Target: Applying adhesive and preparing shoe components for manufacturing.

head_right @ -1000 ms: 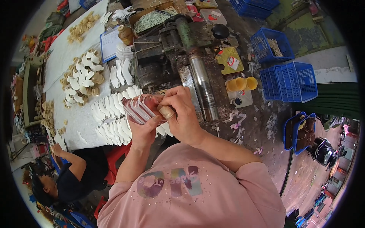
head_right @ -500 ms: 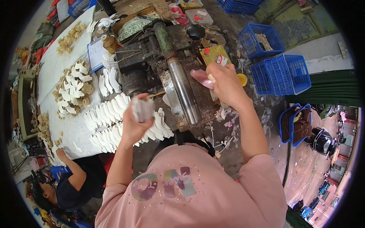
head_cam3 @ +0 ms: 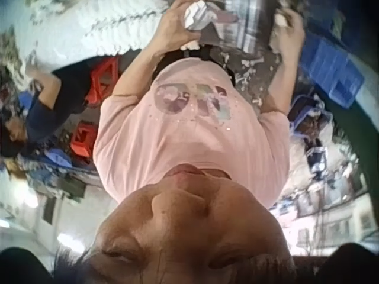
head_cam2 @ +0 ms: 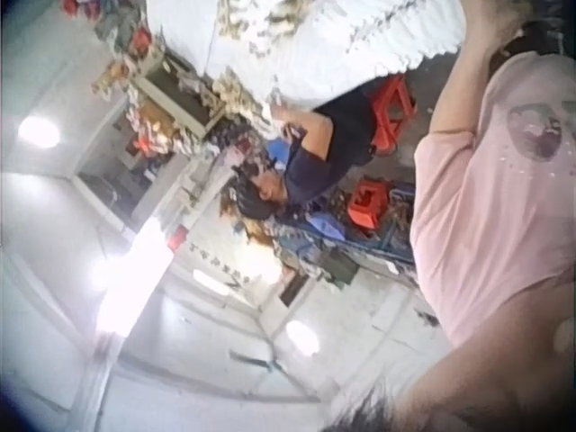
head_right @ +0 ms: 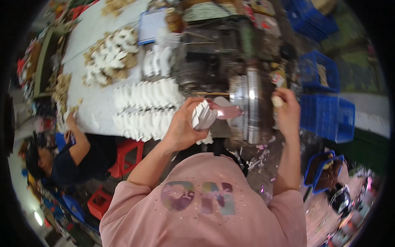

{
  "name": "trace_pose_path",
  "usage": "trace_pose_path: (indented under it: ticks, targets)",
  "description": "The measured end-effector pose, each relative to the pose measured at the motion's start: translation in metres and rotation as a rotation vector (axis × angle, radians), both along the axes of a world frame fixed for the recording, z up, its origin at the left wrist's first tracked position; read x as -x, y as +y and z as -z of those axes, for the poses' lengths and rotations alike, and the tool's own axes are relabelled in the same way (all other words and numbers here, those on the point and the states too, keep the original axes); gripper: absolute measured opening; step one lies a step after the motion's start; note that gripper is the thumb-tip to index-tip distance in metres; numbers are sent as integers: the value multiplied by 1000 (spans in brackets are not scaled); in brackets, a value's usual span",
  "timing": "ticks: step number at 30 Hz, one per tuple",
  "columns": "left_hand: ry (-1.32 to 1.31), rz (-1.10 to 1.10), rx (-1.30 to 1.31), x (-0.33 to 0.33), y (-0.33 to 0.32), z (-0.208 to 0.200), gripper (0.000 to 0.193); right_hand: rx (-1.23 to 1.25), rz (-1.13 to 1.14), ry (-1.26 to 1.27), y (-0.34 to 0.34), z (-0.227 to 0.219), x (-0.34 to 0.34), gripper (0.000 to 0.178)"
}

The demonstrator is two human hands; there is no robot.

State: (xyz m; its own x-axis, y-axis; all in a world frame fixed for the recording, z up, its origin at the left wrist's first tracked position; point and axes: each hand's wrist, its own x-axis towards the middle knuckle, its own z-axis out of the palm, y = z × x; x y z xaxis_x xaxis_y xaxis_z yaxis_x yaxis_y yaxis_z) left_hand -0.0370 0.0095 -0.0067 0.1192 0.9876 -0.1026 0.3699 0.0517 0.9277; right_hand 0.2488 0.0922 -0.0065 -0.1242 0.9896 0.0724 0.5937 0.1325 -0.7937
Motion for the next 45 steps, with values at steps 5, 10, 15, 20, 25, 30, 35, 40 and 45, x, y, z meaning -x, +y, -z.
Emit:
trace_pose_path:
  ticks: [5,10,15,20,25,30,35,40,45]
  targets:
    - [311,-319,22,145,-14,54,64,-19,167,36,-2,13,-13,35]
    - [1048,-544,-29,298,-34,89,57,6,148,52,-2,15,-12,33]
    - [1159,-149,131,340,-60,136,61,-63,193,-17,-3,10,-16,33]
    - [1170,-6,364,334,-64,137,58,-70,271,-10,1,8,-14,33]
    - [1011,16,505,322,-50,108,53,-109,248,7,-4,-1,-2,31]
    - [368,-377,281,251,-30,45,37,-92,68,63,-21,-35,58,21]
    - [-732,-412,7,125,-23,17,52,-188,-374,41,-45,-30,149,21]
    - [-997,-256,78,30,-15,-14,60,-217,-293,245,-70,-18,176,18]
    - [-938,-270,-39,-6,-10,-7,61,-267,-184,301,-71,-16,154,12]
